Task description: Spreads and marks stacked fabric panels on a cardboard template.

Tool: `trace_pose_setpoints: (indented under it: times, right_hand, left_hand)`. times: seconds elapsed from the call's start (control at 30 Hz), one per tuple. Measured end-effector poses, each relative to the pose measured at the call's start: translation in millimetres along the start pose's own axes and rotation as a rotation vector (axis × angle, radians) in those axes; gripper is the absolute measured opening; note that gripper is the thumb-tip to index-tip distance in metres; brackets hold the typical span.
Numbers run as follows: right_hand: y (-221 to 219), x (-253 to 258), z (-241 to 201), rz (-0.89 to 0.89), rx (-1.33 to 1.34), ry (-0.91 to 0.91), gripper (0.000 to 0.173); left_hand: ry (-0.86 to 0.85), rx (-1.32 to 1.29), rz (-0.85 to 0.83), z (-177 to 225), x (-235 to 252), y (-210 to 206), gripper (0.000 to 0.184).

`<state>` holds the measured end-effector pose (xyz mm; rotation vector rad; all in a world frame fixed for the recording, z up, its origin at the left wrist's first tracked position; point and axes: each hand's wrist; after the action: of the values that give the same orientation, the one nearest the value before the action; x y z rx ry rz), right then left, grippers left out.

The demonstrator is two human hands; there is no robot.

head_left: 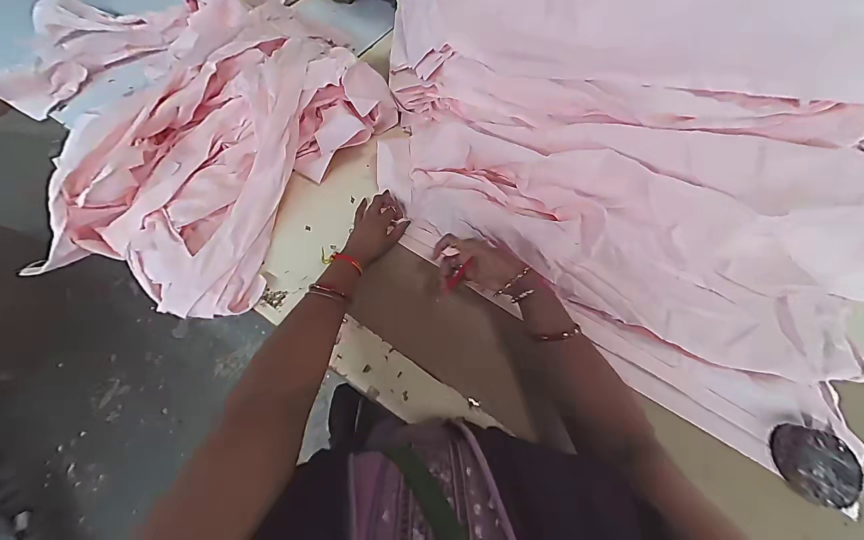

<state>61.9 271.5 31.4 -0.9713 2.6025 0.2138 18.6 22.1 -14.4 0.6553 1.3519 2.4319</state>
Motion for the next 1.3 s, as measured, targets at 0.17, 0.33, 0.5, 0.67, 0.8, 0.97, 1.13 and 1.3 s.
trace_pose_setpoints:
  times: [0.17, 0.33, 0.5, 0.67, 0.8, 0.97, 1.13, 1.3]
  right_hand:
    - [-1, -3, 25, 0.494, -0.088, 0.298, 0.032]
    - [-11, 25, 31, 0.62, -0.374, 0.34, 0.015]
    - [-18, 29, 43, 0.666, -0.42, 0.354, 0.005]
    - [-21, 35, 39, 0.629, -0.508, 0.324, 0.01]
    - [-22, 34, 36, 0.644, -0.54, 0.306, 0.01]
    - [-22, 30, 34, 0.652, -0.543, 0.303, 0.011]
    - [-18, 27, 41, 0.766, -0.518, 0.333, 0.013]
    - [-18, 29, 40, 0.737, -0.57, 0.311, 0.013]
  left_hand:
    - [0.073, -0.034, -0.08, 16, 18, 11, 0.028]
    - [-0.041, -0.009, -0.001, -21, 27, -13, 0.029]
    - [-0.042, -0.021, 0.008, -24, 27, -16, 0.029]
    - [-0.054, -0.017, 0.019, -26, 28, -17, 0.03]
    - [-0.054, -0.021, 0.021, -25, 27, -17, 0.029]
    - [-0.06, -0.03, 0.032, -25, 27, -17, 0.03]
    - [-0.049, -0.04, 0.027, -26, 26, -17, 0.031]
    - [-0.037, -0.049, 0.018, -25, 26, -16, 0.032]
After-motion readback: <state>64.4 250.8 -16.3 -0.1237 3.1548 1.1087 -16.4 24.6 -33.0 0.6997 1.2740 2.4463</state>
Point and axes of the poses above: each hand's wrist, its own x-axis towards the middle knuckle, its own y-axis out of the back of the hand, z = x × y, and after that the axes turned 4 degrees about -y, right-handed
